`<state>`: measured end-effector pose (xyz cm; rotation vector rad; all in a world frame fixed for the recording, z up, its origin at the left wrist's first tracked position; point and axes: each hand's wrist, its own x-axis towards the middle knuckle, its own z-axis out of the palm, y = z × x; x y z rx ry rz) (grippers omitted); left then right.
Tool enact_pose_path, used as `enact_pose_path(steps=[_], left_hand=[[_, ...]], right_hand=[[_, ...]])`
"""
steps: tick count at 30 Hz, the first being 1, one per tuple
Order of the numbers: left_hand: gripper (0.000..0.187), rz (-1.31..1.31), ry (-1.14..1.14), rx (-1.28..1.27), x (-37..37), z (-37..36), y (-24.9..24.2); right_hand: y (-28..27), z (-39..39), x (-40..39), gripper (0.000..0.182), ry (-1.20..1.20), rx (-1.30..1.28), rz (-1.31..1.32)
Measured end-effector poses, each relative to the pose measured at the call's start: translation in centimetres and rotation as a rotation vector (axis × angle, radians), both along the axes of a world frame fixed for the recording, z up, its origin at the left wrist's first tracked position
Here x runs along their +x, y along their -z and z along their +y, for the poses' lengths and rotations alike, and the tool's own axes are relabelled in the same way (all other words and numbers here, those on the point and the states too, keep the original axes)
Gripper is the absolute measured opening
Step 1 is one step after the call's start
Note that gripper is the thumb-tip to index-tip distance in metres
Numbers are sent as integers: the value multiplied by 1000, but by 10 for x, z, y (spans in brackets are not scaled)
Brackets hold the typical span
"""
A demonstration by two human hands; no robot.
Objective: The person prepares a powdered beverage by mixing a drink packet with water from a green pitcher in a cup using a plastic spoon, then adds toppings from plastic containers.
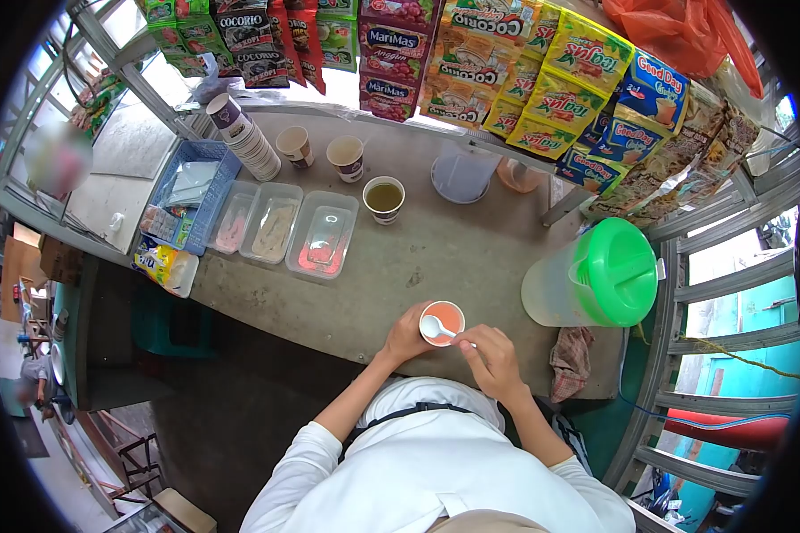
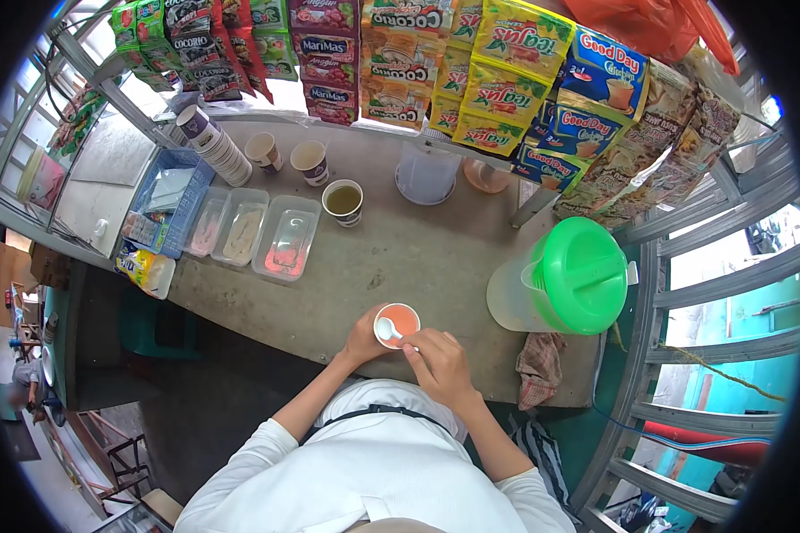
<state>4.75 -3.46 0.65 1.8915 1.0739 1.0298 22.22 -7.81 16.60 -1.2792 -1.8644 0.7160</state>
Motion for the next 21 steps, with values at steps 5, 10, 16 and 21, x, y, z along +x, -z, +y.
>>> enact_pose_path(steps=[5,10,16,21], left_hand=[[66,-8,0,-5,1,0,-1],[65,-9,2,-22,1,0,-3],[65,-1,-4,5,2,0,0],[65,-2,-5,10,2,0,-3]], right_hand=[[6,0,-1,14,-6,1,-44],[9,1,1,14,-8,-18,-87],[14,2,1,15,0,-52,-134],[20,2,1,16,3,-65,-158]])
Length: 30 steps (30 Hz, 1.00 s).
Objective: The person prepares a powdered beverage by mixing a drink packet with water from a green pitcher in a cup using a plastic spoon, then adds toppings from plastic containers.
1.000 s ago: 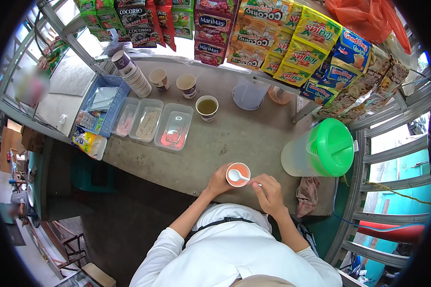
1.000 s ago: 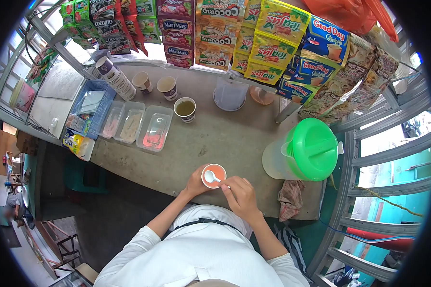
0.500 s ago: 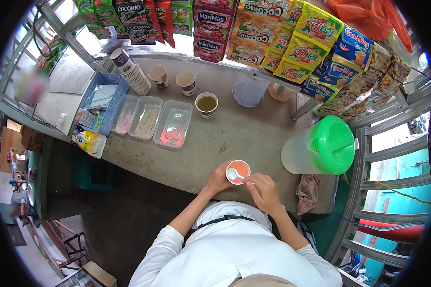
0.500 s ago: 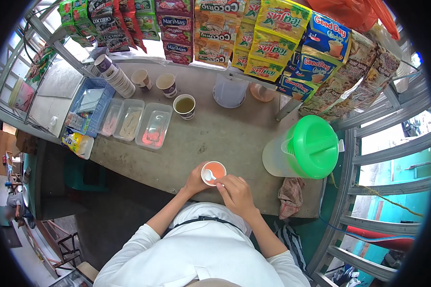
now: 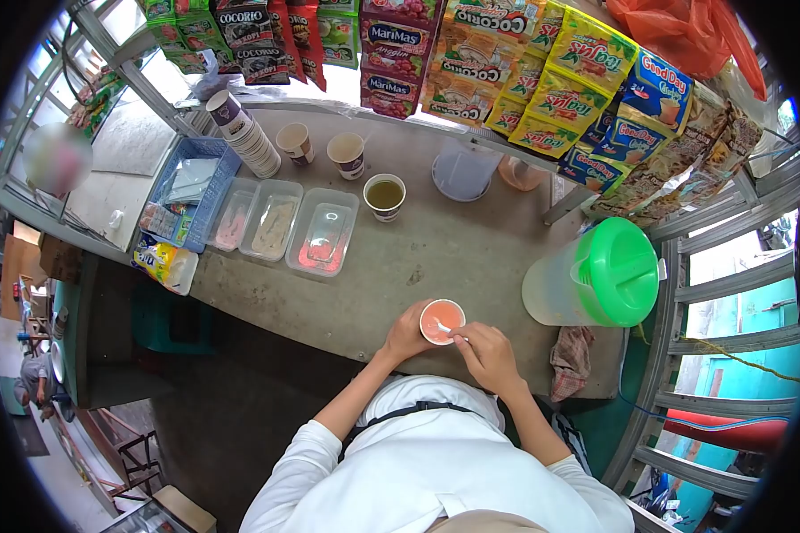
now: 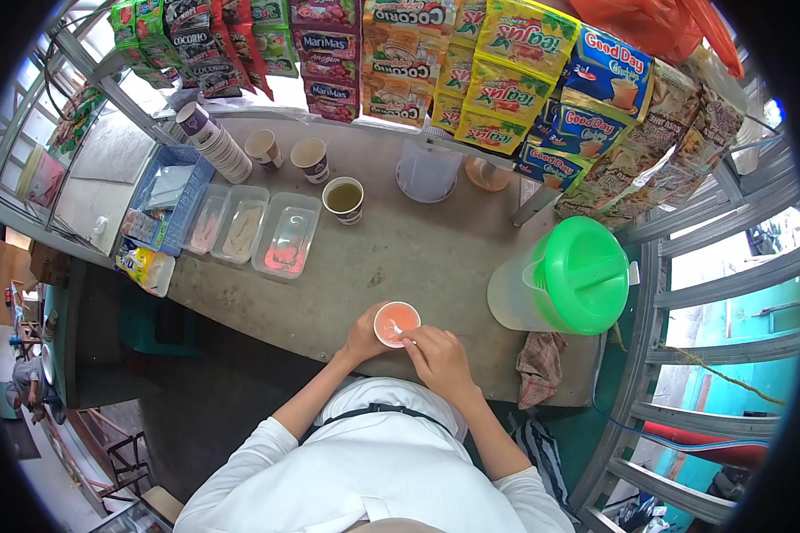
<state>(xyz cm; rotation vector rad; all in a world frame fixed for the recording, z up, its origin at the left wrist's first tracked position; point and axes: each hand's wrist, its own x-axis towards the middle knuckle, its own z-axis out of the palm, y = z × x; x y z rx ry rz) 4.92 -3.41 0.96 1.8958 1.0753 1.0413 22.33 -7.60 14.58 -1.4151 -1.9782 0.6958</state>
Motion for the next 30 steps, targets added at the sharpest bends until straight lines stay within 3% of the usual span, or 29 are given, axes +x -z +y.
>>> enact_pose_path(steps=[13,16,30], left_hand=[[66,20,-2,14,-1,0,-1],[66,18,-2,20,0,0,0],[69,-7,16,6,-2,0,2]], right_hand=[[-6,1,4,16,27,-25,-72],[-13,2,3,16,56,-10,22],[-24,0,3,14,-196,-86,23]])
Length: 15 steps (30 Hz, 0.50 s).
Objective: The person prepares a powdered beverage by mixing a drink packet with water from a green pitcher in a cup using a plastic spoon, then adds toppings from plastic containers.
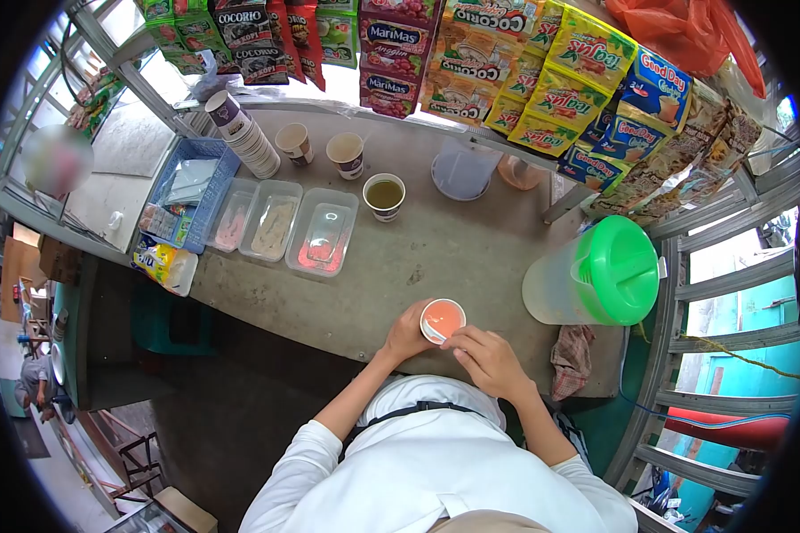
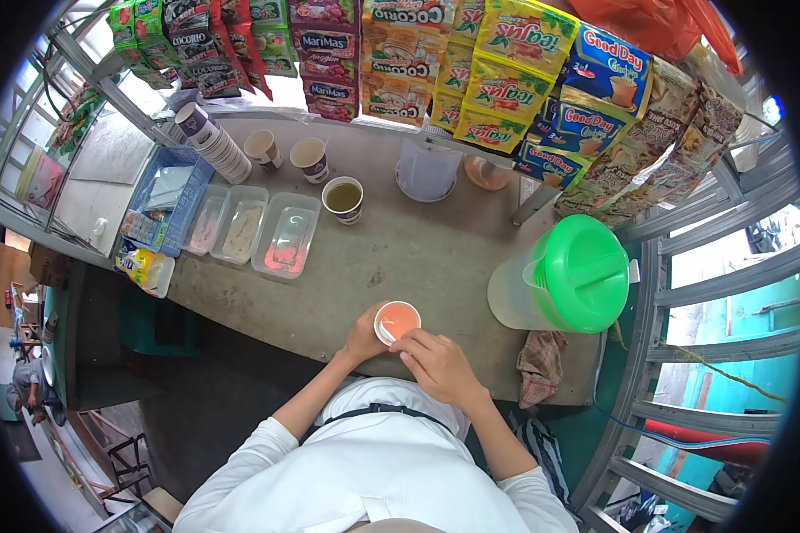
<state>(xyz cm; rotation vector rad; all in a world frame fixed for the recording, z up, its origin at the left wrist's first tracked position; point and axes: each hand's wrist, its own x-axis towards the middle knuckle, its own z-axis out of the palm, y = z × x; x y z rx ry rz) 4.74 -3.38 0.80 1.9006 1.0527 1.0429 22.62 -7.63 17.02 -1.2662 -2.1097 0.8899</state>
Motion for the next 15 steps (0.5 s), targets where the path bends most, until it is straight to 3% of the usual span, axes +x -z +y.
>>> enact_pose_path(steps=[10,15], left_hand=[[69,16,2,28,0,-1,5],[67,29,0,10,0,-1,2]], right_hand=[[-11,2,-1,11,-2,38,-110],[-4,4,-1,12,89,192,-92]])
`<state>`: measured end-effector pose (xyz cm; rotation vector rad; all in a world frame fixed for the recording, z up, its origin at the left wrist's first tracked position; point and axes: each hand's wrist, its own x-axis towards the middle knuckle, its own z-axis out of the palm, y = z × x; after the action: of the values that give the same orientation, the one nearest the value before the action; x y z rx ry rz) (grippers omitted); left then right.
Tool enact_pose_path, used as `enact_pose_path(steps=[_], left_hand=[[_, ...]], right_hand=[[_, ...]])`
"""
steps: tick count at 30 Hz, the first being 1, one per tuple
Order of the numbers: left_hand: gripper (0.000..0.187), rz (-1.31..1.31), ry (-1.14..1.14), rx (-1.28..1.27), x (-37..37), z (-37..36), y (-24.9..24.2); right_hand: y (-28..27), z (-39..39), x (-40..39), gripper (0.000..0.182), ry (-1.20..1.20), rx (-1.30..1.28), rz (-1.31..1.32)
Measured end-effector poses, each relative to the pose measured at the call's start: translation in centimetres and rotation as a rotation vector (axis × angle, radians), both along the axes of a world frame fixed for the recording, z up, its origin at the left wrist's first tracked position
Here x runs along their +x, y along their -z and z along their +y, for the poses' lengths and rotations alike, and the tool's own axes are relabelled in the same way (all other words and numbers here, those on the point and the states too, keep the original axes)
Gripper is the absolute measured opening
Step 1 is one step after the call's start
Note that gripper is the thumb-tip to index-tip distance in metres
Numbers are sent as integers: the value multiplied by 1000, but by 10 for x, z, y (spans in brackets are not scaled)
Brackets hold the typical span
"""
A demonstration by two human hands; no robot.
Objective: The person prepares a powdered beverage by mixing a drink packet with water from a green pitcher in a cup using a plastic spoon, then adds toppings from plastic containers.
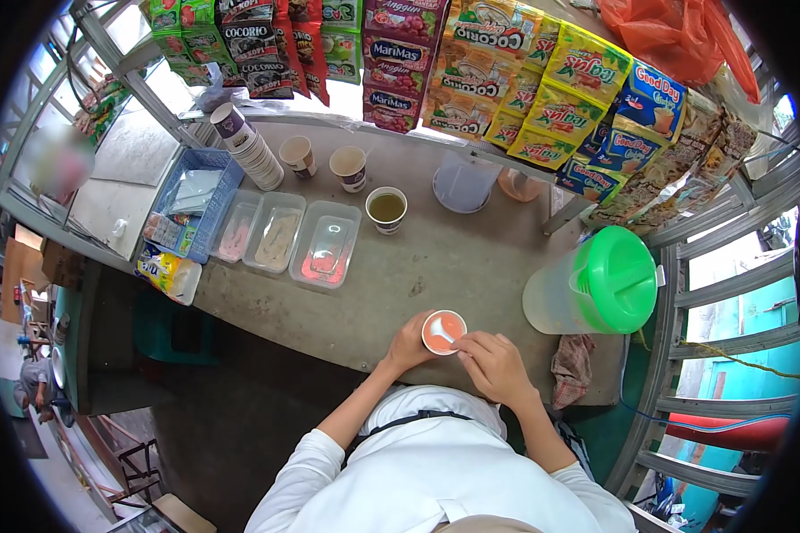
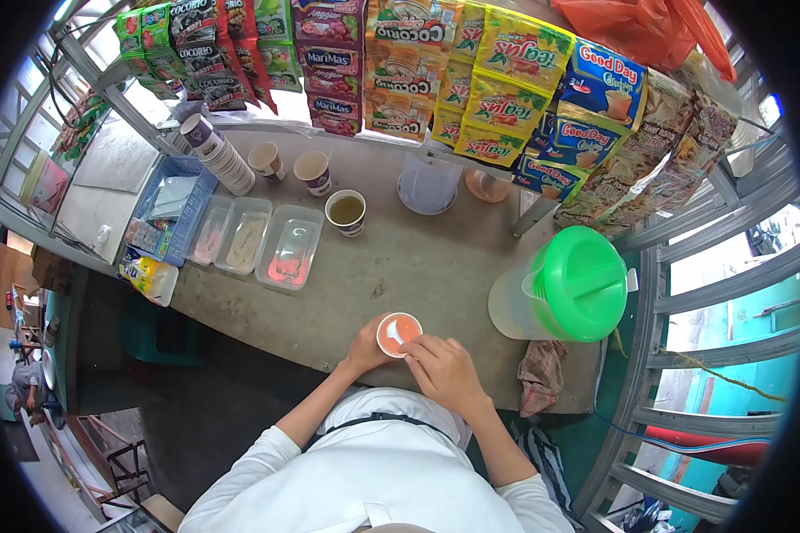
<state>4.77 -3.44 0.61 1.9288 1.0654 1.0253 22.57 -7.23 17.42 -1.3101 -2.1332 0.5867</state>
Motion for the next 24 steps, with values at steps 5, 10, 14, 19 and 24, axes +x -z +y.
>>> enact_pose_path(steps=[5,10,14,19,24], left_hand=[[65,6,-14,-15,0,-1,-7],[66,-12,-6,-15,0,0,0],[68,-33,1,-37,0,-1,5],[67,-31,5,-31,0,-1,-2],[65,-16,-2,-19,0,0,1]], right_hand=[[-4,2,9,14,71,23,-50],[-6,-1,15,11,133,4,-70],[-3,-3,12,10,156,-12,-43],[0,-6,2,10,146,-2,48],[7,-6,-5,12,147,-49,161]])
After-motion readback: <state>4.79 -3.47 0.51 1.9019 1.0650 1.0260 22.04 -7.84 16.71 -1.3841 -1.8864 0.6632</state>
